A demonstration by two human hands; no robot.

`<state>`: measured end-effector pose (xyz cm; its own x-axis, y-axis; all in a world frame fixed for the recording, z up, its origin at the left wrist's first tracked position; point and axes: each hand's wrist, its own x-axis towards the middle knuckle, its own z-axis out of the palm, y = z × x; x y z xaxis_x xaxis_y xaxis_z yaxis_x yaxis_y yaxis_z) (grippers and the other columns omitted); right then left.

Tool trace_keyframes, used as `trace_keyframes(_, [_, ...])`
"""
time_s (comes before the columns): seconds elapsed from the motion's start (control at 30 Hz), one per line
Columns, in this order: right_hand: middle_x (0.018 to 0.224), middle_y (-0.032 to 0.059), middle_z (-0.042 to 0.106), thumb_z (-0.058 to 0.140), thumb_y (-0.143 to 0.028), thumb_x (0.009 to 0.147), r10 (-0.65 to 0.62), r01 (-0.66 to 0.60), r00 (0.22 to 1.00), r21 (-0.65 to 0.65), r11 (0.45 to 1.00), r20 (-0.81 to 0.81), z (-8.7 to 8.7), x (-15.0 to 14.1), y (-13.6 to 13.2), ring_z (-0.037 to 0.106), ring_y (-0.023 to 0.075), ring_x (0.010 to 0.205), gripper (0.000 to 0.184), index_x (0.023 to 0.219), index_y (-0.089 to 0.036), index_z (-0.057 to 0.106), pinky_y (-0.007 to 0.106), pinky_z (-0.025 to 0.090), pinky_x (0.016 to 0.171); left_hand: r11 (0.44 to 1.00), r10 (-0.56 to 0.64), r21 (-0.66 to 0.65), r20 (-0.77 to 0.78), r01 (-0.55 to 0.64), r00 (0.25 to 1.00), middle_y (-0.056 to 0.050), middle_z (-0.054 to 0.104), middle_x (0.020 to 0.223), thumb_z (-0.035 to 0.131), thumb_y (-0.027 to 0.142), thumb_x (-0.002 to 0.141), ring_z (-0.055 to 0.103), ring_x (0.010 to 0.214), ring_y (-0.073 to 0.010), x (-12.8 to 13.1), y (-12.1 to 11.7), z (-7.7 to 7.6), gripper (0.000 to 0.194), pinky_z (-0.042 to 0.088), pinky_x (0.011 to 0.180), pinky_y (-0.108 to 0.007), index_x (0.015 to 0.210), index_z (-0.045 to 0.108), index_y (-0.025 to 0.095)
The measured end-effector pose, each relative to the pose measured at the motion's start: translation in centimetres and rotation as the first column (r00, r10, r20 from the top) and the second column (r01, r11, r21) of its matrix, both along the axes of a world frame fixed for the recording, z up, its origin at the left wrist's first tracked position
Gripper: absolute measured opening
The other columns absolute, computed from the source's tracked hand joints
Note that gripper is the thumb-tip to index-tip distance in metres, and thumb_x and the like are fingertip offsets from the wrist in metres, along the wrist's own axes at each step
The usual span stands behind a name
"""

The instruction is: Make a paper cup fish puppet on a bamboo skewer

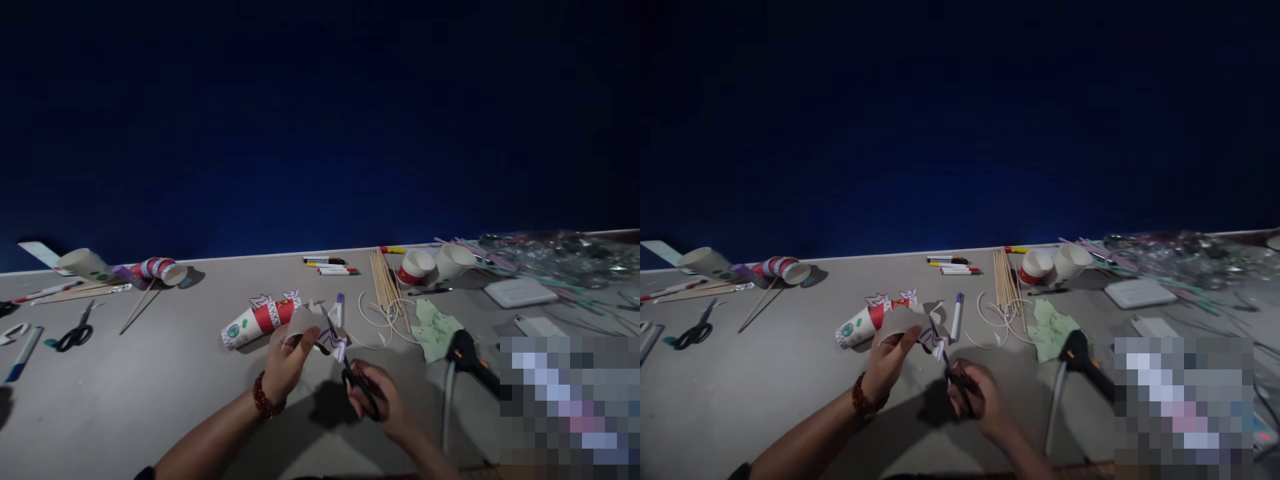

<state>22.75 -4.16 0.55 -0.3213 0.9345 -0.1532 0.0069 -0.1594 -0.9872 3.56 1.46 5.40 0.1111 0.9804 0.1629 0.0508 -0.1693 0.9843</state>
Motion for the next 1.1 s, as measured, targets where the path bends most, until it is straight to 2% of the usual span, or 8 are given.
trace_keyframes(0.27, [0.053, -0.0061, 0.044, 0.061, -0.082, 0.071, 0.021, -0.022, 0.999, 0.012, 1.000, 0.040, 0.5, 0.9, 0.1, 0.040, 0.0087, 0.045, 0.063, 0.070, -0.021, 0.045, 0.022, 0.033, 0.045, 1.000, 0.011, 0.014, 0.004, -0.011, 1.000, -0.003, 0.068, 0.067, 0.058, 0.049, 0.092, 0.061, 0.068, -0.0175, -0.5, 0.5, -1.1, 0.042, 0.050, 0.068, -0.027, 0.067, 0.066, 0.016])
trace_keyframes(0.43, [0.050, -0.0070, 0.042, 0.060, -0.086, 0.068, 0.021, -0.021, 0.998, 0.011, 1.000, 0.065, 0.4, 1.2, 0.1, 0.038, 0.0078, 0.043, 0.066, 0.066, -0.022, 0.043, 0.021, 0.031, 0.043, 0.998, 0.050, 0.042, -0.058, -0.047, 0.997, -0.001, 0.064, 0.062, 0.059, 0.050, 0.091, 0.055, 0.062, -0.0143, -0.7, 0.7, -0.6, 0.043, 0.045, 0.062, -0.024, 0.063, 0.064, 0.016])
trace_keyframes(0.67, [0.051, -0.0073, 0.044, 0.063, -0.083, 0.068, 0.080, -0.077, 0.990, -0.029, 0.997, 0.116, 1.8, 1.6, 0.5, 0.039, 0.0076, 0.043, 0.064, 0.066, -0.022, 0.042, 0.021, 0.032, 0.044, 0.997, 0.070, 0.023, -0.041, -0.070, 0.997, 0.002, 0.054, 0.056, 0.065, 0.053, 0.085, 0.048, 0.056, -0.0113, -1.2, 1.4, 0.0, 0.046, 0.041, 0.056, -0.022, 0.058, 0.057, 0.017])
trace_keyframes(0.73, [0.050, -0.0071, 0.044, 0.063, -0.082, 0.069, 0.080, -0.079, 0.989, -0.013, 0.997, 0.122, 1.9, 1.6, 0.7, 0.039, 0.0077, 0.043, 0.063, 0.067, -0.022, 0.043, 0.021, 0.032, 0.044, 1.000, 0.016, -0.021, 0.017, -0.016, 1.000, 0.001, 0.055, 0.056, 0.064, 0.057, 0.085, 0.050, 0.055, -0.0117, -1.3, 1.6, 0.0, 0.047, 0.042, 0.055, -0.023, 0.060, 0.057, 0.017])
trace_keyframes(0.8, [0.050, -0.0068, 0.044, 0.062, -0.080, 0.072, 0.056, -0.058, 0.992, 0.012, 0.998, 0.109, 1.8, 1.4, 0.7, 0.040, 0.0082, 0.044, 0.061, 0.068, -0.021, 0.044, 0.022, 0.032, 0.046, 0.990, -0.112, -0.072, 0.099, 0.120, 0.989, -0.001, 0.060, 0.061, 0.060, 0.059, 0.087, 0.056, 0.059, -0.0137, -1.2, 1.5, 0.1, 0.047, 0.047, 0.060, -0.024, 0.067, 0.060, 0.016])
trace_keyframes(0.9, [0.052, -0.0063, 0.045, 0.062, -0.080, 0.073, 0.011, -0.012, 0.997, 0.011, 1.000, 0.081, 1.4, 1.1, 0.7, 0.041, 0.0086, 0.046, 0.061, 0.069, -0.021, 0.045, 0.022, 0.033, 0.047, 0.941, -0.279, -0.139, 0.192, 0.307, 0.941, -0.003, 0.065, 0.070, 0.062, 0.055, 0.087, 0.062, 0.067, -0.0163, -0.7, 1.1, 0.3, 0.041, 0.051, 0.068, -0.027, 0.075, 0.063, 0.015])
trace_keyframes(1.0, [0.054, -0.0063, 0.045, 0.061, -0.078, 0.075, -0.020, 0.019, 0.997, 0.026, 0.999, 0.075, 1.1, 0.9, 0.6, 0.041, 0.0088, 0.046, 0.060, 0.072, -0.021, 0.046, 0.022, 0.033, 0.047, 0.916, -0.285, -0.198, 0.293, 0.350, 0.913, -0.003, 0.065, 0.071, 0.064, 0.051, 0.088, 0.063, 0.066, -0.0162, -0.2, 0.8, 0.3, 0.038, 0.050, 0.069, -0.028, 0.076, 0.062, 0.015])
trace_keyframes(1.1, [0.053, -0.0060, 0.046, 0.061, -0.076, 0.078, -0.019, 0.015, 0.996, 0.047, 0.999, 0.085, 1.0, 1.1, 0.4, 0.042, 0.0093, 0.047, 0.057, 0.072, -0.021, 0.046, 0.023, 0.033, 0.048, 0.921, -0.267, -0.192, 0.321, 0.339, 0.909, -0.002, 0.064, 0.069, 0.062, 0.049, 0.090, 0.061, 0.066, -0.0154, -0.1, 0.7, 0.2, 0.037, 0.048, 0.070, -0.027, 0.075, 0.061, 0.015])
